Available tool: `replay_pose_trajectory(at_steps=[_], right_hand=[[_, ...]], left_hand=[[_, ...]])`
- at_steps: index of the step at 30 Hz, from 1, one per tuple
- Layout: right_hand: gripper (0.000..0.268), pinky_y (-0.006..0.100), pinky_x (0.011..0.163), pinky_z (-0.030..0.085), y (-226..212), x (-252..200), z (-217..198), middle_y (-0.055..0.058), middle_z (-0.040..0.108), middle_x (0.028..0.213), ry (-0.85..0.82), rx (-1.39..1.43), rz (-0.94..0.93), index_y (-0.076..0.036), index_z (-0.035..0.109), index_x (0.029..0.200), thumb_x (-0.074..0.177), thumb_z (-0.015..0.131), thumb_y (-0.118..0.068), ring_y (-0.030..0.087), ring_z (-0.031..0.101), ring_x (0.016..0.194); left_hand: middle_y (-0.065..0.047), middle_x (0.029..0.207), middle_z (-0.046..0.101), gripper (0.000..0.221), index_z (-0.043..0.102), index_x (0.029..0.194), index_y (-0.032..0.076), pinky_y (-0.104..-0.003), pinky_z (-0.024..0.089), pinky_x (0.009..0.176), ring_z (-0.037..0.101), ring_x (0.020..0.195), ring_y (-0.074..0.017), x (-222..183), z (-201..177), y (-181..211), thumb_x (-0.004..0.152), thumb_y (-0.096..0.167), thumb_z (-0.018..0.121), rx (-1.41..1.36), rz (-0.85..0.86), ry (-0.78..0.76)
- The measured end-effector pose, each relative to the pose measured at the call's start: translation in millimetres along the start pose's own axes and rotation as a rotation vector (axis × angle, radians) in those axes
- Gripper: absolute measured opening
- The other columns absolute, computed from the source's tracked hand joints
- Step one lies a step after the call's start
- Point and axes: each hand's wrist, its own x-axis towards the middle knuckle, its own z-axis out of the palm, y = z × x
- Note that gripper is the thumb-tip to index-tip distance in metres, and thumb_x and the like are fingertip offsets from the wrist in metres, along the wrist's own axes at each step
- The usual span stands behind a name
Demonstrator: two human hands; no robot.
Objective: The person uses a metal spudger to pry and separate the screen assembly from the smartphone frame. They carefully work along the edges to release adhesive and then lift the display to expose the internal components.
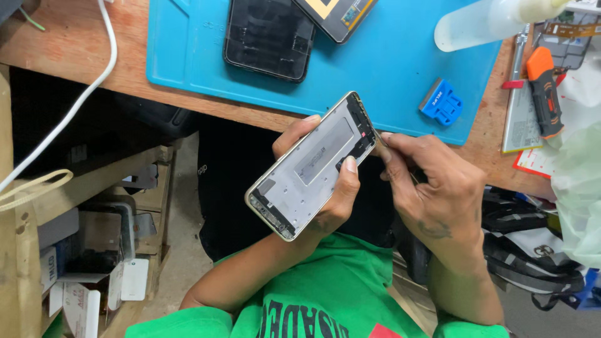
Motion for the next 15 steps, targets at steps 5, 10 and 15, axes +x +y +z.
replay_pose_trajectory(at_steps=[5, 10, 15], right_hand=[[0.02, 0.032, 0.071, 0.054, -0.2, -1.3, 0.2, 0.014, 0.071, 0.098, 0.017, -0.135, -0.119, -0.001, 0.073, 0.117, 0.097, 0.075, 0.001, 0.024, 0.071, 0.082], [0.018, 0.034, 0.067, 0.052, -2.6, 1.3, 2.6, 0.015, 0.069, 0.093, 0.006, -0.128, -0.089, 0.0, 0.072, 0.115, 0.097, 0.074, 0.002, 0.026, 0.069, 0.076], [0.02, 0.034, 0.069, 0.052, -7.4, 4.3, 0.6, 0.014, 0.069, 0.095, -0.027, -0.138, -0.132, -0.001, 0.071, 0.117, 0.098, 0.072, 0.003, 0.025, 0.069, 0.079]], left_hand=[[-0.015, 0.134, 0.047, 0.056, 0.028, 0.146, 0.008, -0.03, 0.058, 0.1, 0.061, 0.116, -0.0177, -1.8, 2.2, -1.4, 0.103, 0.002, 0.064, 0.058, 0.038, 0.011], [-0.014, 0.132, 0.048, 0.06, 0.027, 0.151, 0.009, -0.028, 0.059, 0.096, 0.061, 0.112, -0.0159, -3.7, 2.3, -4.3, 0.103, 0.002, 0.064, 0.035, 0.03, 0.009], [-0.015, 0.132, 0.047, 0.058, 0.026, 0.147, 0.009, -0.029, 0.058, 0.097, 0.058, 0.109, -0.0158, -7.7, 3.2, -5.1, 0.104, 0.002, 0.063, 0.045, 0.043, 0.036]])
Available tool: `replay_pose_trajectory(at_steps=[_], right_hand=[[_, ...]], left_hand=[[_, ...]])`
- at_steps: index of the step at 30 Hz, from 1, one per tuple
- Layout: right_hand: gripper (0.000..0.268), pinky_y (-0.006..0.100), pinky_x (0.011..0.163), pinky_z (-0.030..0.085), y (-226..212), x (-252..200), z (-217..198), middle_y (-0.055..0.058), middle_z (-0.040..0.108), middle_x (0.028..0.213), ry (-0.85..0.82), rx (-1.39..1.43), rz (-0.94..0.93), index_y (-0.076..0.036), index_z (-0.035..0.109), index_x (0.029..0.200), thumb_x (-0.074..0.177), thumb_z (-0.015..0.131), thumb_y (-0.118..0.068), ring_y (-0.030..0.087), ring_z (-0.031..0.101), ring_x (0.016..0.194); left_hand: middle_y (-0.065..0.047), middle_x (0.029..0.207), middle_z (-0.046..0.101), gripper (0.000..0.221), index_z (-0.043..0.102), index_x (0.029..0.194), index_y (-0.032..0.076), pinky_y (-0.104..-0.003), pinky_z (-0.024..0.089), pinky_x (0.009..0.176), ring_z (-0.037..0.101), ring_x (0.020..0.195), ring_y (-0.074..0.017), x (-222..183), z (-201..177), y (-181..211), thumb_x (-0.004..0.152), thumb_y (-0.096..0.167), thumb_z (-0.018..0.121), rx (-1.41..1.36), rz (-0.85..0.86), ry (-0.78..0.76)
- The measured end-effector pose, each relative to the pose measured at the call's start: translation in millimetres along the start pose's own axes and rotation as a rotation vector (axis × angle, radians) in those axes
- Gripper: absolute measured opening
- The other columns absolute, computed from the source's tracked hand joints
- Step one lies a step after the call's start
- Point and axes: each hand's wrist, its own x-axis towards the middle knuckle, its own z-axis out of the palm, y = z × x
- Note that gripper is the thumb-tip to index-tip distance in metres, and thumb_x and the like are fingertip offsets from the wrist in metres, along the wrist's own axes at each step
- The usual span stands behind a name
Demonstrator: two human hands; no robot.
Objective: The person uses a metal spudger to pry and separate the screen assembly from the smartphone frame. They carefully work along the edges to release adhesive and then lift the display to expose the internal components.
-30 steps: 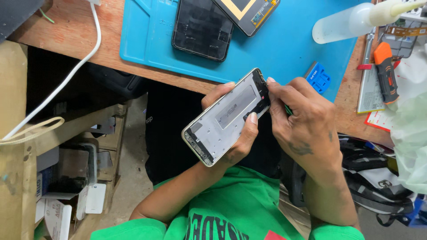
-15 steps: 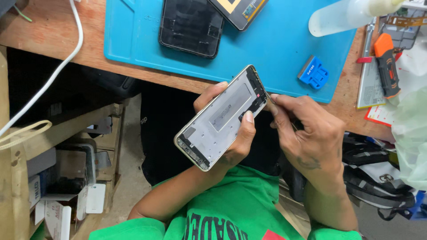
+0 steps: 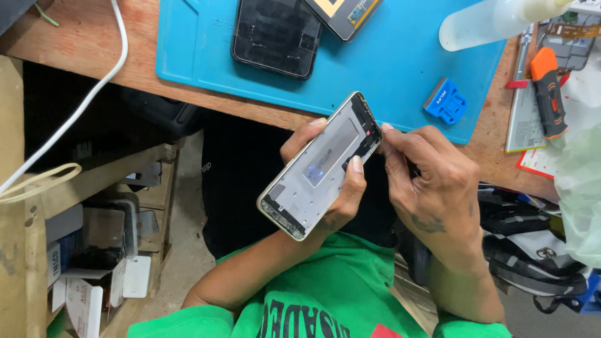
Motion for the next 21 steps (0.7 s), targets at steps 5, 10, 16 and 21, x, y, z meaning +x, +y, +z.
replay_pose_trajectory(at_steps=[5, 10, 16, 21], right_hand=[[0.019, 0.036, 0.061, 0.048, 1.1, 9.6, -2.3, 0.013, 0.063, 0.083, -0.03, -0.047, -0.001, 0.0, 0.073, 0.114, 0.095, 0.073, 0.003, 0.026, 0.063, 0.068], [0.022, 0.036, 0.064, 0.05, 1.5, 7.0, -6.9, 0.012, 0.062, 0.086, -0.046, -0.059, -0.048, -0.001, 0.071, 0.115, 0.093, 0.073, 0.003, 0.026, 0.064, 0.072], [0.022, 0.036, 0.061, 0.049, 6.4, 4.1, 0.0, 0.011, 0.062, 0.086, -0.018, -0.064, -0.043, -0.002, 0.072, 0.115, 0.094, 0.072, 0.004, 0.025, 0.064, 0.07], [0.021, 0.037, 0.06, 0.047, 8.7, 11.0, -0.4, 0.011, 0.059, 0.083, -0.015, -0.088, -0.105, -0.003, 0.072, 0.116, 0.096, 0.073, 0.003, 0.027, 0.061, 0.067]], left_hand=[[-0.015, 0.132, 0.045, 0.06, 0.025, 0.148, 0.008, -0.028, 0.059, 0.095, 0.059, 0.11, -0.0162, 3.8, -3.7, 0.4, 0.103, 0.003, 0.063, 0.053, 0.014, -0.041], [-0.015, 0.132, 0.046, 0.061, 0.026, 0.149, 0.008, -0.03, 0.059, 0.097, 0.06, 0.114, -0.0178, 5.4, -1.6, 0.1, 0.102, 0.002, 0.063, 0.049, 0.023, -0.032], [-0.015, 0.132, 0.048, 0.057, 0.026, 0.146, 0.007, -0.03, 0.058, 0.099, 0.059, 0.113, -0.0171, 3.6, -2.8, 0.4, 0.102, 0.001, 0.063, 0.013, 0.0, -0.034], [-0.015, 0.132, 0.051, 0.058, 0.027, 0.147, 0.006, -0.031, 0.058, 0.102, 0.061, 0.117, -0.0185, 7.8, -2.5, 7.4, 0.102, -0.001, 0.062, -0.069, -0.035, -0.028]])
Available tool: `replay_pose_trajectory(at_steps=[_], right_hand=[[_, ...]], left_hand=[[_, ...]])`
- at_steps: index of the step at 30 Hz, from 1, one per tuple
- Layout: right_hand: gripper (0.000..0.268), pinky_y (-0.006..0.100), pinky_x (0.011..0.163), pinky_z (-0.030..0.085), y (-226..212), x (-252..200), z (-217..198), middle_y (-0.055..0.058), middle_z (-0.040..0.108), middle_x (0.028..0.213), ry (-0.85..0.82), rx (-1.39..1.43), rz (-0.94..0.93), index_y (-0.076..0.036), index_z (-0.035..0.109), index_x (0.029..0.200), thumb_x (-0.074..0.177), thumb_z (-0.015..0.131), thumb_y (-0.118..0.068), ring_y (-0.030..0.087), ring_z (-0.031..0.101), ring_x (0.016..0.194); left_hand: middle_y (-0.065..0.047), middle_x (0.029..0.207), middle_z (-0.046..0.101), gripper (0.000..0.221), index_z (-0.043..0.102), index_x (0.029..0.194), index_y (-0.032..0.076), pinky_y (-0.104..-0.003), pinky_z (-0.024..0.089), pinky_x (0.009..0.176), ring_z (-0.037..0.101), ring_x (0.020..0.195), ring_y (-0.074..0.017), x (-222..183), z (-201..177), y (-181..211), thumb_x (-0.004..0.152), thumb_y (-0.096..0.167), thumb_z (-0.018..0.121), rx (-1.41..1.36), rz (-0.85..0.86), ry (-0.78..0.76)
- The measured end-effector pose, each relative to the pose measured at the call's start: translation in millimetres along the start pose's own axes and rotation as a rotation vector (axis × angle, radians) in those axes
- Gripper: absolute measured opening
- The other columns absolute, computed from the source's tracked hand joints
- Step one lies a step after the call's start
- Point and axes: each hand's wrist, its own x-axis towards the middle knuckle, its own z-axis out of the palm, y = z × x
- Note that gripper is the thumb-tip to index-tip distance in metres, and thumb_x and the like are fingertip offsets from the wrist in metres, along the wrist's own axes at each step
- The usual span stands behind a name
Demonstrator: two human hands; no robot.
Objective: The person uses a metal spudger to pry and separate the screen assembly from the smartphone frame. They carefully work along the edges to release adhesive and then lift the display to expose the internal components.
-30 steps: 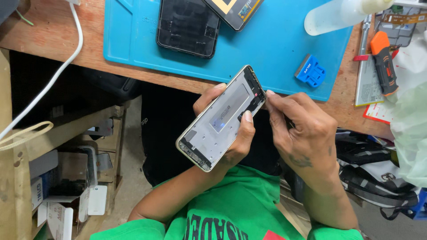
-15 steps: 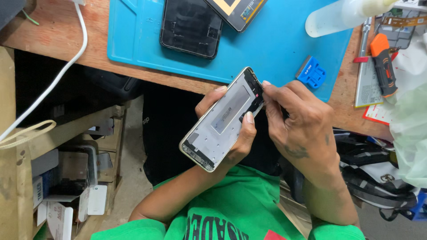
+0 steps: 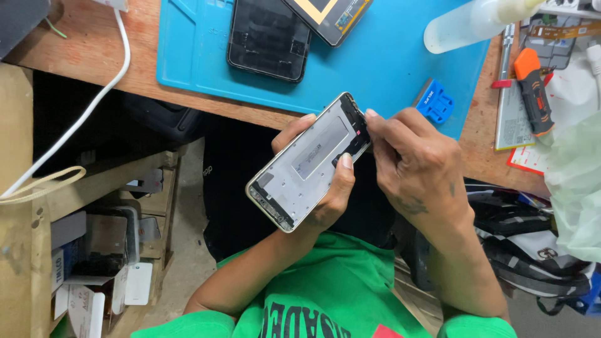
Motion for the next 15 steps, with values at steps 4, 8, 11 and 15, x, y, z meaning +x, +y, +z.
replay_pose_trajectory(at_steps=[4, 8, 11, 15], right_hand=[[0.02, 0.036, 0.06, 0.048, -3.4, -3.2, -1.1, 0.011, 0.06, 0.086, 0.016, 0.054, 0.007, -0.004, 0.071, 0.115, 0.096, 0.071, 0.003, 0.025, 0.062, 0.069], [0.016, 0.038, 0.061, 0.047, -0.4, 3.9, 2.6, 0.012, 0.059, 0.084, 0.009, 0.025, -0.016, -0.002, 0.071, 0.114, 0.098, 0.072, 0.003, 0.027, 0.061, 0.069], [0.013, 0.038, 0.062, 0.047, -3.6, 9.5, 2.9, 0.012, 0.058, 0.084, 0.011, 0.037, -0.018, -0.002, 0.071, 0.112, 0.099, 0.072, 0.002, 0.028, 0.061, 0.069], [0.012, 0.039, 0.063, 0.047, -5.7, 13.9, 2.4, 0.013, 0.058, 0.084, 0.007, 0.05, -0.022, -0.001, 0.07, 0.111, 0.099, 0.071, 0.003, 0.028, 0.061, 0.07]], left_hand=[[-0.015, 0.131, 0.051, 0.057, 0.031, 0.146, 0.005, -0.031, 0.058, 0.101, 0.061, 0.115, -0.0177, 0.1, -2.7, 0.2, 0.1, -0.003, 0.063, -0.009, -0.012, 0.006], [-0.014, 0.131, 0.051, 0.058, 0.03, 0.147, 0.005, -0.03, 0.058, 0.101, 0.061, 0.115, -0.0169, 1.8, -4.0, 1.0, 0.099, -0.004, 0.062, -0.004, -0.015, -0.008], [-0.013, 0.131, 0.049, 0.059, 0.031, 0.146, 0.005, -0.03, 0.058, 0.099, 0.06, 0.113, -0.0164, 3.9, -3.3, 3.6, 0.098, -0.005, 0.062, 0.001, 0.002, -0.002], [-0.014, 0.132, 0.047, 0.063, 0.031, 0.15, 0.005, -0.03, 0.059, 0.097, 0.06, 0.113, -0.0166, 3.2, -4.1, 3.1, 0.096, -0.005, 0.062, 0.017, -0.006, -0.002]])
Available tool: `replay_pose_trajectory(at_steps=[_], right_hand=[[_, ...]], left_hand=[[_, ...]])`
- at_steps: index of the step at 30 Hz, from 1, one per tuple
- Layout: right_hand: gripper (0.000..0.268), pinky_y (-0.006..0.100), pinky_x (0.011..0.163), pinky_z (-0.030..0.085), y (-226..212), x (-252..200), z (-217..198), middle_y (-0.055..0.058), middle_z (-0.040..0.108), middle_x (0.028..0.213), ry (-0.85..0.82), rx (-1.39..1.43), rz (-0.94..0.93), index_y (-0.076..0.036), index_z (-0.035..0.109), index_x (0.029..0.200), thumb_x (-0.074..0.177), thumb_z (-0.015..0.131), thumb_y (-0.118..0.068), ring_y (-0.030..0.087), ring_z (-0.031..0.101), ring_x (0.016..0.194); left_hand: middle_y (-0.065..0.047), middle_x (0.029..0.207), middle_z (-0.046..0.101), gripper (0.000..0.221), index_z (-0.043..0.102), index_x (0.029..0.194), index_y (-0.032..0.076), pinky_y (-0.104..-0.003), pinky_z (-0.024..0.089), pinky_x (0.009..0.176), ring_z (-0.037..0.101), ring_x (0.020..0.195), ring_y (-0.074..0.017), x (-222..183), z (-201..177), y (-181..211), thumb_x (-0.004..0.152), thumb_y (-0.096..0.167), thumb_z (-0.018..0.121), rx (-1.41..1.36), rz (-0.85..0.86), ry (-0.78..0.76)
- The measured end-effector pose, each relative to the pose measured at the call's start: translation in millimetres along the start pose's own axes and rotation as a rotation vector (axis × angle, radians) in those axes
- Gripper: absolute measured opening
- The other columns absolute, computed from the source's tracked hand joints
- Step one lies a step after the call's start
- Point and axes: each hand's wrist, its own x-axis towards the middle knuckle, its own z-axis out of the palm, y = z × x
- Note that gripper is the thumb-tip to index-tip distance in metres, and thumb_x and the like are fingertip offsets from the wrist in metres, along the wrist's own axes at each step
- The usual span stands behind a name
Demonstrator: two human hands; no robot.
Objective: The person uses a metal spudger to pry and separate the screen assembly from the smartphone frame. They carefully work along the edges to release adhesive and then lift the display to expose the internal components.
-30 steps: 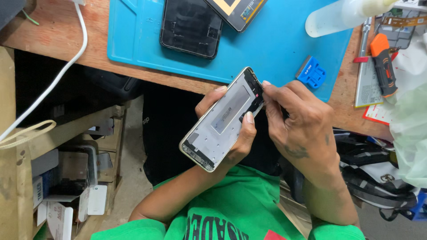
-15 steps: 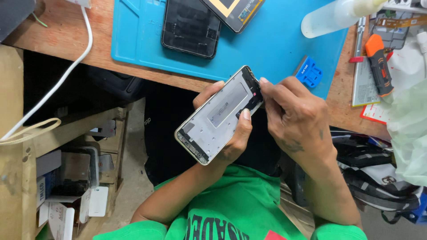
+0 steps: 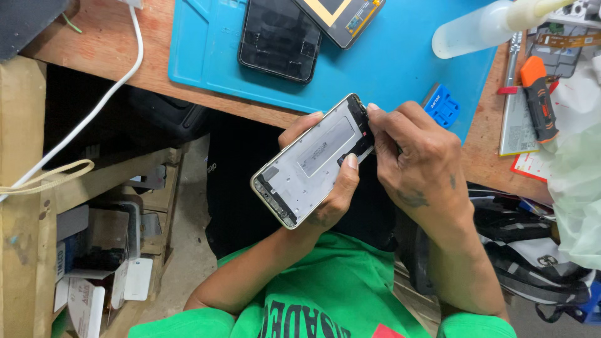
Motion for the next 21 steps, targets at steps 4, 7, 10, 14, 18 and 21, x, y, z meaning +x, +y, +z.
replay_pose_trajectory(at_steps=[4, 7, 10, 14, 18, 21], right_hand=[[0.014, 0.039, 0.063, 0.046, 0.9, 4.0, -1.3, 0.014, 0.058, 0.082, -0.032, 0.0, -0.007, 0.0, 0.07, 0.112, 0.098, 0.071, 0.004, 0.028, 0.06, 0.071], [0.011, 0.038, 0.062, 0.045, 0.8, 7.3, -2.4, 0.014, 0.057, 0.083, -0.053, 0.004, 0.003, 0.001, 0.07, 0.11, 0.1, 0.071, 0.004, 0.028, 0.06, 0.07], [0.015, 0.037, 0.063, 0.046, -0.8, 9.1, -1.8, 0.012, 0.058, 0.083, -0.026, 0.007, -0.034, 0.0, 0.071, 0.112, 0.098, 0.071, 0.003, 0.027, 0.061, 0.072], [0.01, 0.035, 0.063, 0.046, 4.3, 12.8, 1.0, 0.012, 0.061, 0.084, -0.032, 0.042, -0.02, -0.001, 0.072, 0.109, 0.099, 0.072, 0.002, 0.025, 0.061, 0.071], [0.006, 0.033, 0.063, 0.047, 12.1, 19.6, -2.9, 0.012, 0.065, 0.087, -0.066, 0.078, -0.015, 0.0, 0.072, 0.104, 0.099, 0.074, 0.0, 0.023, 0.063, 0.071], [0.009, 0.028, 0.067, 0.052, 21.5, 19.8, -5.2, 0.009, 0.07, 0.092, -0.12, 0.202, 0.043, 0.0, 0.071, 0.108, 0.099, 0.072, -0.002, 0.016, 0.068, 0.076]], left_hand=[[-0.012, 0.132, 0.05, 0.059, 0.03, 0.147, 0.005, -0.029, 0.058, 0.1, 0.06, 0.114, -0.0162, -0.9, -1.0, -1.2, 0.099, -0.004, 0.063, -0.045, -0.008, -0.011], [-0.012, 0.133, 0.048, 0.059, 0.03, 0.147, 0.005, -0.03, 0.057, 0.1, 0.058, 0.113, -0.0159, -0.1, 0.8, -0.5, 0.099, -0.005, 0.062, -0.044, 0.011, -0.002], [-0.013, 0.132, 0.047, 0.06, 0.03, 0.147, 0.005, -0.03, 0.057, 0.099, 0.059, 0.114, -0.0167, -0.2, 0.2, 0.2, 0.097, -0.006, 0.062, -0.059, 0.009, -0.001], [-0.013, 0.13, 0.049, 0.059, 0.03, 0.147, 0.005, -0.03, 0.057, 0.098, 0.06, 0.113, -0.0165, -0.2, -0.5, 0.7, 0.098, -0.006, 0.062, -0.066, -0.008, -0.002], [-0.014, 0.127, 0.054, 0.063, 0.03, 0.151, 0.004, -0.029, 0.058, 0.096, 0.062, 0.107, -0.0161, 3.5, 0.9, 7.6, 0.098, -0.006, 0.061, -0.135, -0.065, 0.006], [-0.014, 0.125, 0.056, 0.062, 0.032, 0.15, 0.003, -0.029, 0.059, 0.095, 0.065, 0.106, -0.0161, 4.0, -1.3, 8.6, 0.096, -0.005, 0.063, -0.018, -0.064, 0.001]])
